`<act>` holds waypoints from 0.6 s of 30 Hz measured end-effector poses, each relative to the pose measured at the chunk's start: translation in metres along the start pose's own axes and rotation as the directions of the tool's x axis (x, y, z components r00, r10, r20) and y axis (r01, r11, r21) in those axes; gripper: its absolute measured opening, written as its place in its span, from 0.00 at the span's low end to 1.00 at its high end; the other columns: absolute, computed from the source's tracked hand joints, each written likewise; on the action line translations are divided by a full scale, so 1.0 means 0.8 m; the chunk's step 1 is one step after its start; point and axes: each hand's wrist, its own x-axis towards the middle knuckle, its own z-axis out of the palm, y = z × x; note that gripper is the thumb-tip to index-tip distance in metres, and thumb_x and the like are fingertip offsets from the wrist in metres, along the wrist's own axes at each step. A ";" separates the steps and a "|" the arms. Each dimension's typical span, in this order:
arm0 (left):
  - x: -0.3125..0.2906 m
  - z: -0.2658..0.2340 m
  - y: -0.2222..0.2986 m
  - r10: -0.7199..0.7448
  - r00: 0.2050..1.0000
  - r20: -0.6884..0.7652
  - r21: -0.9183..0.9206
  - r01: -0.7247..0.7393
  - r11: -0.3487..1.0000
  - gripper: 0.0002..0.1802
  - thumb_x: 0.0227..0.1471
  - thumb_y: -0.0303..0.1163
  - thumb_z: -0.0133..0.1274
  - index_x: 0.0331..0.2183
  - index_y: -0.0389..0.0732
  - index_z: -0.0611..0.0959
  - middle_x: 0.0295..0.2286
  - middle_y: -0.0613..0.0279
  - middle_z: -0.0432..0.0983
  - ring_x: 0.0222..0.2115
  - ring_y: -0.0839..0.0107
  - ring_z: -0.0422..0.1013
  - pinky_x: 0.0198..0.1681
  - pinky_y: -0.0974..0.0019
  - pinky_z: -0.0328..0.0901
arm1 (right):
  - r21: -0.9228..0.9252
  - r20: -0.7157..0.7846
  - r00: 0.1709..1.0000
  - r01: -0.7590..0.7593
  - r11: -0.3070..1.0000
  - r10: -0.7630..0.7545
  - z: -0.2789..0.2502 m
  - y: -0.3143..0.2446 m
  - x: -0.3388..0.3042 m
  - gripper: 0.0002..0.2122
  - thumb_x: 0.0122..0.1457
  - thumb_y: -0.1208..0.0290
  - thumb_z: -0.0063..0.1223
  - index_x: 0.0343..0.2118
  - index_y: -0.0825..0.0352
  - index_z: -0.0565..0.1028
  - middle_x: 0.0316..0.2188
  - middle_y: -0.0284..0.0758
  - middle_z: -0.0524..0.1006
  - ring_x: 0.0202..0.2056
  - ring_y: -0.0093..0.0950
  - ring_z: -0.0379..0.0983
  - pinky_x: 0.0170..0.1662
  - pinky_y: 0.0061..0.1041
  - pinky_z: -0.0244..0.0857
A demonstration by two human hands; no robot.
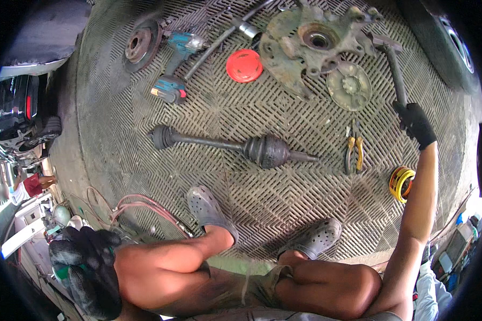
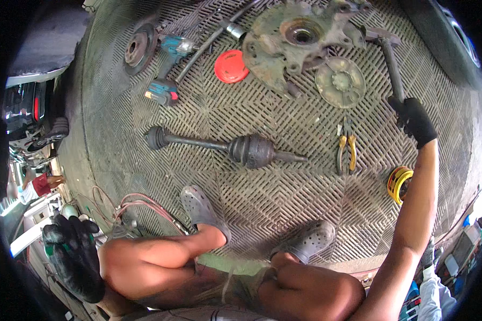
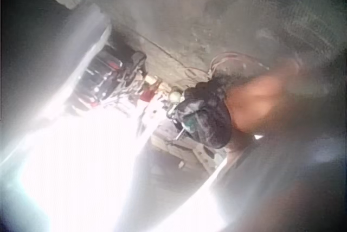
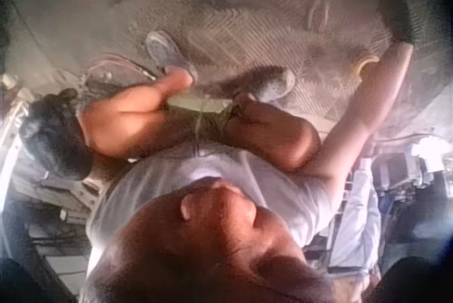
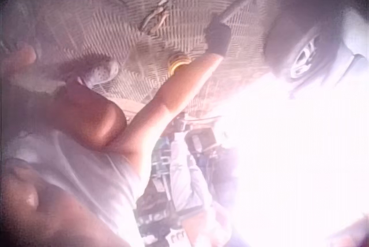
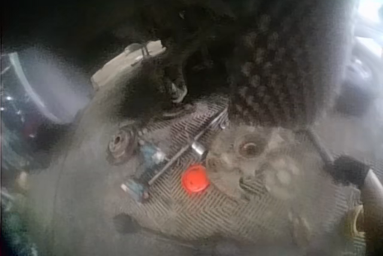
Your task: The person works on a car axle shaft in a garage. They remove a boot from the shaft, apply grease to the joint, and reattach the boot. The person uses a hammer and a screwdriver during the process.
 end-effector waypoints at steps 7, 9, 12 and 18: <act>-0.084 -0.001 -0.030 -0.244 0.868 -0.433 -0.153 0.196 0.969 0.22 0.61 0.37 0.54 0.50 0.32 0.76 0.43 0.54 0.78 0.45 0.70 0.74 0.52 0.65 0.70 | -0.089 -0.410 0.849 0.328 0.941 -0.335 0.026 0.097 0.072 0.27 0.57 0.46 0.59 0.35 0.74 0.78 0.35 0.57 0.80 0.41 0.54 0.78 0.45 0.43 0.69; -0.082 0.015 0.003 -0.254 0.757 -0.601 -0.299 0.082 0.951 0.19 0.60 0.37 0.55 0.46 0.33 0.79 0.43 0.57 0.79 0.44 0.71 0.75 0.51 0.64 0.70 | 0.011 -0.532 0.799 0.335 0.942 -0.278 0.052 0.058 0.061 0.28 0.56 0.48 0.60 0.44 0.73 0.76 0.39 0.57 0.80 0.44 0.54 0.77 0.47 0.45 0.69; 0.017 -0.010 -0.054 0.204 0.821 -0.533 -0.182 -0.347 0.920 0.09 0.58 0.28 0.60 0.41 0.35 0.84 0.29 0.60 0.78 0.28 0.73 0.72 0.32 0.67 0.68 | -0.149 -0.505 0.828 0.193 0.970 -0.242 0.051 0.062 0.074 0.27 0.53 0.51 0.63 0.45 0.73 0.75 0.40 0.55 0.80 0.43 0.53 0.78 0.47 0.46 0.70; 0.157 -0.025 -0.091 0.224 0.853 -0.472 -0.446 -0.450 0.774 0.10 0.59 0.31 0.61 0.40 0.35 0.83 0.28 0.65 0.78 0.26 0.79 0.70 0.31 0.71 0.65 | -0.034 -0.281 0.861 0.433 0.901 -0.425 0.012 0.042 0.051 0.19 0.52 0.59 0.64 0.29 0.75 0.78 0.25 0.51 0.80 0.29 0.41 0.80 0.35 0.39 0.72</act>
